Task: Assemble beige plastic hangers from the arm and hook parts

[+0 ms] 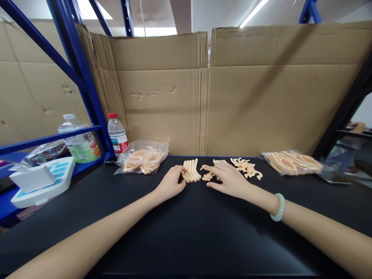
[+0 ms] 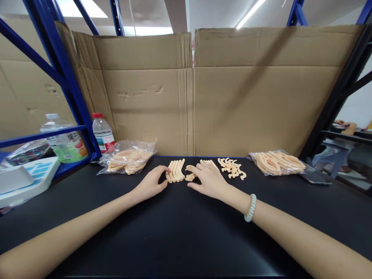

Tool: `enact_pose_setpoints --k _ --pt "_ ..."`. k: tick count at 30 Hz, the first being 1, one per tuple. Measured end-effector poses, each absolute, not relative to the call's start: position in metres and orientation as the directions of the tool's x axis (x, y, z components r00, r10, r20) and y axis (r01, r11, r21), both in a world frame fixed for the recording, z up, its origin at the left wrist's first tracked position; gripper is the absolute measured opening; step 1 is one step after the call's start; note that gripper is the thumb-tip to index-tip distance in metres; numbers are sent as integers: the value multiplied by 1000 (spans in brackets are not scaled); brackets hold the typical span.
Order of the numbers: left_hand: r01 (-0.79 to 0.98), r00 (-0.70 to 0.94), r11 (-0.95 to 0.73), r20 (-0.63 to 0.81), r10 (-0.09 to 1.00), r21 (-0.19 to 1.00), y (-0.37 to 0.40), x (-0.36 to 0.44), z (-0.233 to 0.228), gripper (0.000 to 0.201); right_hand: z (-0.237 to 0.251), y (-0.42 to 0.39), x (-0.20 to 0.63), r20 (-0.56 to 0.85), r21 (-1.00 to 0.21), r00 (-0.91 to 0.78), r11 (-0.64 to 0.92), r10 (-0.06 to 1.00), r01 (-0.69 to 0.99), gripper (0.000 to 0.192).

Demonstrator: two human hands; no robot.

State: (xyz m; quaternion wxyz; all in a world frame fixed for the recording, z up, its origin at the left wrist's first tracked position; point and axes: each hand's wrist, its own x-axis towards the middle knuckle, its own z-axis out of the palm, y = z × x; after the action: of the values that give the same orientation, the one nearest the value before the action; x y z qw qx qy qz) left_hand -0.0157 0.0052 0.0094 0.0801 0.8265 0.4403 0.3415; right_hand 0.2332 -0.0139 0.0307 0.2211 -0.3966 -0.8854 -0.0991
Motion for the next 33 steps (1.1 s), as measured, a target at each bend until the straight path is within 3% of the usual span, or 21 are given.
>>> enact_pose_setpoints --k 2,5,10,16,26,33 --pt "675 387 -606 497 777 421 5 -16 8 29 33 -12 226 445 76 -600 639 665 765 48" --pt "676 399 -616 503 767 405 5 -16 7 29 36 -1 218 364 91 -582 594 727 799 30" --pt "672 421 -633 505 753 384 6 -17 7 26 36 23 217 315 27 -546 567 777 823 21" --pt "660 458 -662 508 729 355 11 -22 8 27 41 28 227 304 -63 -497 538 813 840 41" --pt "569 658 -779 424 623 262 10 -34 31 15 44 18 233 373 -246 -475 578 797 778 13" --pt "520 747 -826 351 564 218 8 -39 38 20 46 27 237 445 -407 -404 582 799 704 11"
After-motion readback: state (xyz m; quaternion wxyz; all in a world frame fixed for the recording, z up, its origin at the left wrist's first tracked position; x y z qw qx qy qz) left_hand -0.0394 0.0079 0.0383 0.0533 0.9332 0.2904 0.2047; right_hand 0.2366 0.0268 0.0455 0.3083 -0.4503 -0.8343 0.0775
